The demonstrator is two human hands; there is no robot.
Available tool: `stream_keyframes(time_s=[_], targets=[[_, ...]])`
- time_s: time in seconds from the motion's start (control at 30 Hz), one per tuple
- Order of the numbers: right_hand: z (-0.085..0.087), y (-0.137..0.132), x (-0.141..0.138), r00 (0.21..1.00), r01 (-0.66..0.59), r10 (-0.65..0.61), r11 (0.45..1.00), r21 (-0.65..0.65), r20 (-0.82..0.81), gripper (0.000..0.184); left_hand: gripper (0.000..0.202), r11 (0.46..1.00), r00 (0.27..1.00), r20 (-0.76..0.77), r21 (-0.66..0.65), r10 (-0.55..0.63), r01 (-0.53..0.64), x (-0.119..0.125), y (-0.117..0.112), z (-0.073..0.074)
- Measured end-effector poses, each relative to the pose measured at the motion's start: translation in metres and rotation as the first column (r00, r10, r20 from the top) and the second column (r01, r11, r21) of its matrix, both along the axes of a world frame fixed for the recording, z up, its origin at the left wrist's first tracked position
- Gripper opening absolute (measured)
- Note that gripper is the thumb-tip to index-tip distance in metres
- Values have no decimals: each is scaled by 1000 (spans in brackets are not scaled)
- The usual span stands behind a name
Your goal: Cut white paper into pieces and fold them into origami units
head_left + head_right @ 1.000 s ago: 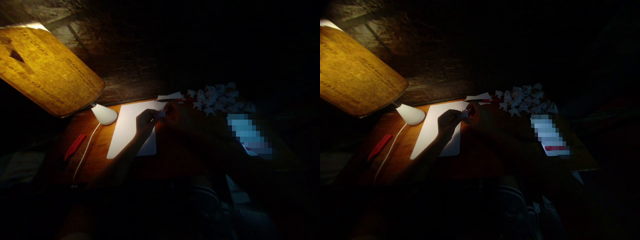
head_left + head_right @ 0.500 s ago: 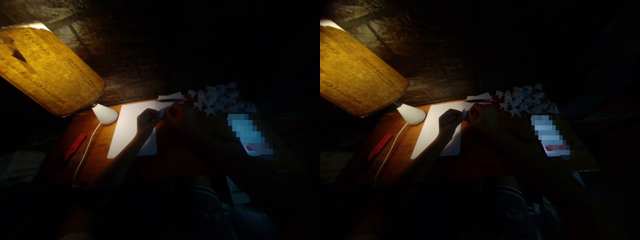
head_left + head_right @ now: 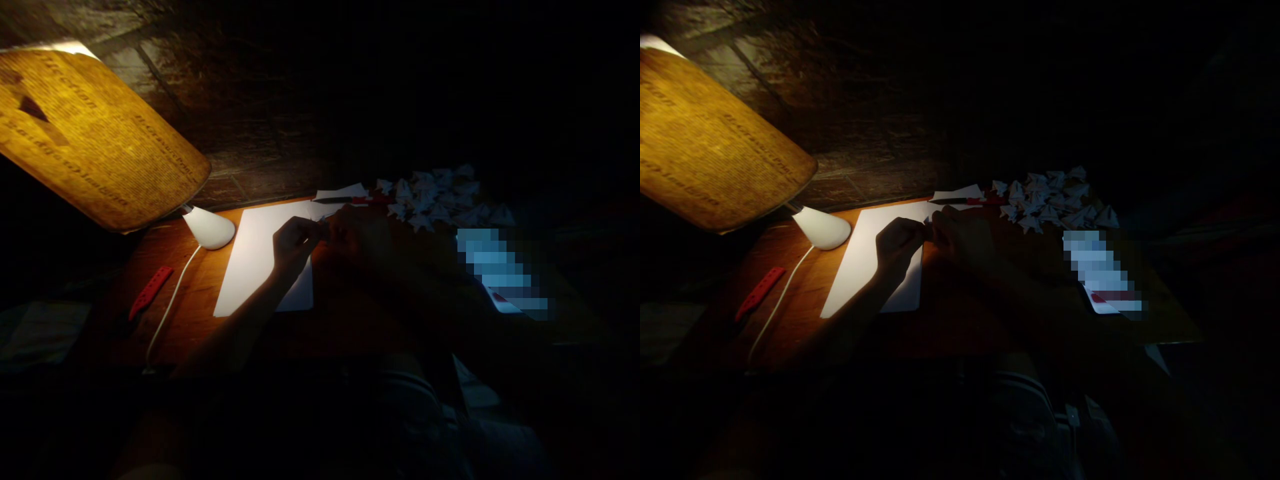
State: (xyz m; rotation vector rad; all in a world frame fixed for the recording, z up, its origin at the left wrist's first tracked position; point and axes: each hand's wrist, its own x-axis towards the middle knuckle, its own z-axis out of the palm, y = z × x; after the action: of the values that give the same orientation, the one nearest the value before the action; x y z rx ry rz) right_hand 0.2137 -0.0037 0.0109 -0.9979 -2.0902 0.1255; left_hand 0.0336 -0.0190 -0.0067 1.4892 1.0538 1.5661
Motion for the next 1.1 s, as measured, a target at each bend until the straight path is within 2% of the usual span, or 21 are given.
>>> stream_keyframes(time_s=[0.13, 0.27, 0.4, 0.57, 0.73, 0.93, 1.1], targets=[[-2, 3, 1, 974, -125, 110, 990, -65, -197, 19, 18, 1000, 1000, 20, 5, 2, -3, -2, 1, 1], [-4, 6, -2, 936, -140, 64, 970, -201, -346, 16, 19, 1000, 1000, 31, 16, -1, 0, -4, 3, -1], [-3, 5, -5, 925, -147, 33, 950, -276, -379, 17, 18, 1000, 1000, 5, 28, 6, -6, -4, 3, -4], [-1, 2, -5, 933, -130, 27, 955, -268, -358, 11, 20, 998, 999, -32, 46, 36, -35, -4, 5, -7], [0, 0, -5, 932, -154, 66, 962, -224, -358, 14, 16, 969, 980, -169, 239, 105, -62, -5, 4, -5], [5, -5, -7, 927, -162, 66, 958, -235, -368, 13, 8, 888, 893, -354, 450, 279, -99, -9, -3, 4], [5, -8, -8, 886, -237, 107, 940, -244, -451, 11, 11, 846, 850, -391, 521, 352, -111, -9, -6, 10]])
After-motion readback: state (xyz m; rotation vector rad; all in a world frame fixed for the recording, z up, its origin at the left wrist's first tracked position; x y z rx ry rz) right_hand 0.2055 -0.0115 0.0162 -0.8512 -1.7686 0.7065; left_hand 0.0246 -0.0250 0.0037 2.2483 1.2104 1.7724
